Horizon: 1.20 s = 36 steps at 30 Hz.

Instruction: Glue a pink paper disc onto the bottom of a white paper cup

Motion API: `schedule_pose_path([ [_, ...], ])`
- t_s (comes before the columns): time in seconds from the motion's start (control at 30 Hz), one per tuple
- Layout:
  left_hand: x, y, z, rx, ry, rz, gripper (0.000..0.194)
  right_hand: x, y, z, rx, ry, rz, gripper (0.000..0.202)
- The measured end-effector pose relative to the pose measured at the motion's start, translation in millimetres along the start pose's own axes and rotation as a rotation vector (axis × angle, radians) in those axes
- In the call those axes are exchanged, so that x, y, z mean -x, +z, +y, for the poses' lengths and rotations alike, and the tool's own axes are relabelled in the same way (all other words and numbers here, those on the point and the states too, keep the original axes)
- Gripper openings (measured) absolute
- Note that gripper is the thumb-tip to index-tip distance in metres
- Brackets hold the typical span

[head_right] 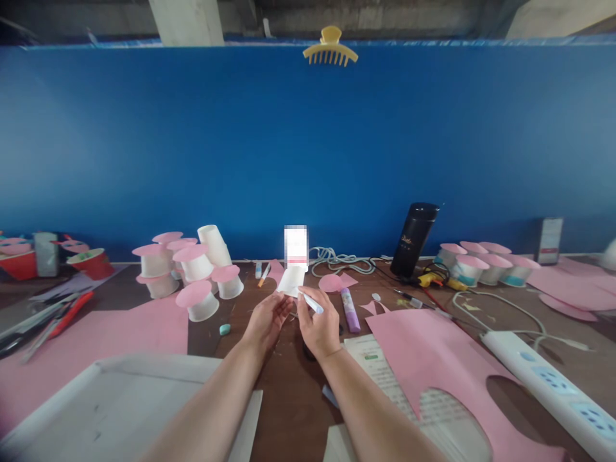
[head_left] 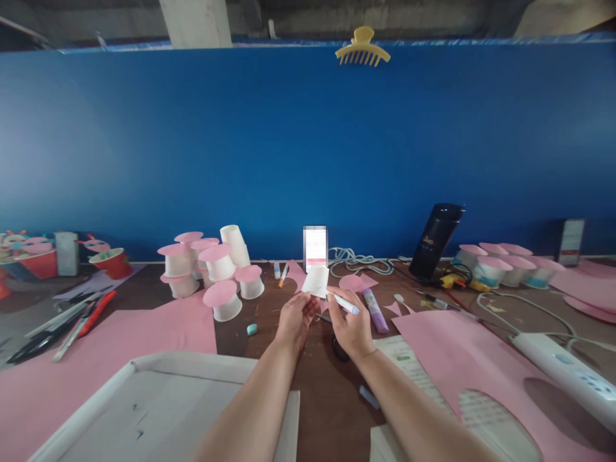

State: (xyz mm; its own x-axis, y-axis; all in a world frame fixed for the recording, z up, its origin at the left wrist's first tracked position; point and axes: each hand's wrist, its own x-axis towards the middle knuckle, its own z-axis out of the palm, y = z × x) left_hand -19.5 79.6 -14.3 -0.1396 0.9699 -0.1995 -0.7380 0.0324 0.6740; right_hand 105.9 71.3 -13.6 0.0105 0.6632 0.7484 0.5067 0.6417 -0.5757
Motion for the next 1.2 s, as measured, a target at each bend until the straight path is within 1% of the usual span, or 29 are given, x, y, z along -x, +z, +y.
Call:
schedule_pose_path([
  [0.47, 0.0, -0.6, 0.0, -0.013, 0.0, -0.006, 0.004, -1.4, -1.0, -1.8, -0.012, -0.004, 0.028, 0.021],
  [0.67, -0.2, 0.2, -1.3, -0.044, 0.016, -0.026, 0.005, -1.4, -0.7, -3.0, -0.026, -0.022, 0.003, 0.022],
  [0.97, -1.6, 0.6, -2.8, -0.073, 0.036, -0.01, 0.004, -1.3, -0.6, -0.2, 0.003, -0.025, 0.016, 0.021],
  [1.2, -3.2, -1.7, -7.0, -0.209, 0.081, -0.005, 0.009, -1.5, -1.2, -4.1, -0.004, -0.063, -0.004, 0.023],
])
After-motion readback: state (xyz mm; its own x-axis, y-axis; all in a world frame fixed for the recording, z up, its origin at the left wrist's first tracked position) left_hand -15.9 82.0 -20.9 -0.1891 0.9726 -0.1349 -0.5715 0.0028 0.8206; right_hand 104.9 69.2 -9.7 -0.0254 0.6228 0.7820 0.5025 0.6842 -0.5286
